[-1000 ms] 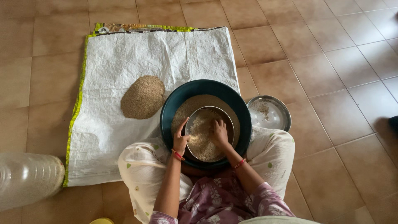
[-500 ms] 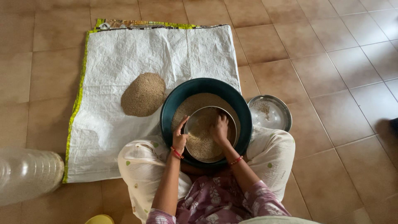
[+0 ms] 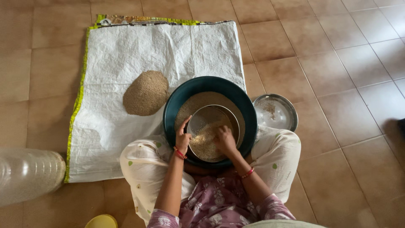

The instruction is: The person sits on the floor and sifts grains using a metal sieve placed over a large green bowl. They repeatedly shake the sieve to separate fine particles and manually pick out debris, placing it into a separate metal plate.

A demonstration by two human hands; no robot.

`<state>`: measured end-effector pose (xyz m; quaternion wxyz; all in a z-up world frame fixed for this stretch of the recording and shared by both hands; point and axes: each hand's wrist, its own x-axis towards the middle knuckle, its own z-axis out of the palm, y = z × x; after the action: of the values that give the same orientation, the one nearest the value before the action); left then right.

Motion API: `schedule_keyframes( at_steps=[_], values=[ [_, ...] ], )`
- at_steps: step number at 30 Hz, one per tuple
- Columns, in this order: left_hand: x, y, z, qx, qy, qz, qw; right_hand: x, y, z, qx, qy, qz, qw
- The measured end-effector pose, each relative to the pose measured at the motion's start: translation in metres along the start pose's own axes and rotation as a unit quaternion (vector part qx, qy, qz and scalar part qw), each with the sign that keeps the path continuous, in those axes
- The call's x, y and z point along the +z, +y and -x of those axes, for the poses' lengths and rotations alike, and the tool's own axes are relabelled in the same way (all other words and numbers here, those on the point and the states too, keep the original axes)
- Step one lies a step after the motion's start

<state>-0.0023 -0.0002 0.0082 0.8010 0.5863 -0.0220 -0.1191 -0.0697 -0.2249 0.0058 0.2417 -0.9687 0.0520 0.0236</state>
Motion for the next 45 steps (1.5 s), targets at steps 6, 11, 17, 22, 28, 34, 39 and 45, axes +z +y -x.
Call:
schedule_keyframes(
  at_steps=[6, 11, 17, 22, 28, 34, 39, 45],
  values=[
    [0.002, -0.001, 0.001, -0.033, 0.029, 0.014, 0.999, 0.021, -0.015, 0.019, 0.033, -0.094, 0.013, 0.995],
    [0.006, 0.004, 0.002, -0.048, 0.067, 0.023, 0.996, 0.032, -0.025, 0.034, -0.058, -0.113, -0.011, 0.992],
    [-0.002, -0.023, -0.006, -0.066, 0.081, -0.009, 0.995, -0.002, -0.028, -0.006, -0.007, -0.199, -0.013, 0.980],
    [-0.009, -0.061, -0.018, -0.031, 0.103, -0.051, 0.993, -0.055, -0.064, -0.028, -0.207, 0.017, -0.151, 0.966],
    [-0.016, -0.078, -0.026, -0.032, 0.123, -0.166, 0.978, -0.084, -0.072, -0.036, -0.048, -0.009, -0.087, 0.995],
    [-0.020, -0.102, -0.033, -0.041, 0.147, -0.096, 0.983, -0.030, -0.042, -0.017, -0.127, -0.089, 0.004, 0.988],
    [-0.025, -0.111, -0.037, -0.038, 0.166, -0.049, 0.984, 0.010, -0.058, -0.013, -0.184, -0.177, -0.014, 0.967],
    [-0.024, -0.097, -0.029, -0.047, 0.167, -0.030, 0.984, 0.010, -0.063, -0.055, -0.169, -0.088, -0.088, 0.978]
  ],
)
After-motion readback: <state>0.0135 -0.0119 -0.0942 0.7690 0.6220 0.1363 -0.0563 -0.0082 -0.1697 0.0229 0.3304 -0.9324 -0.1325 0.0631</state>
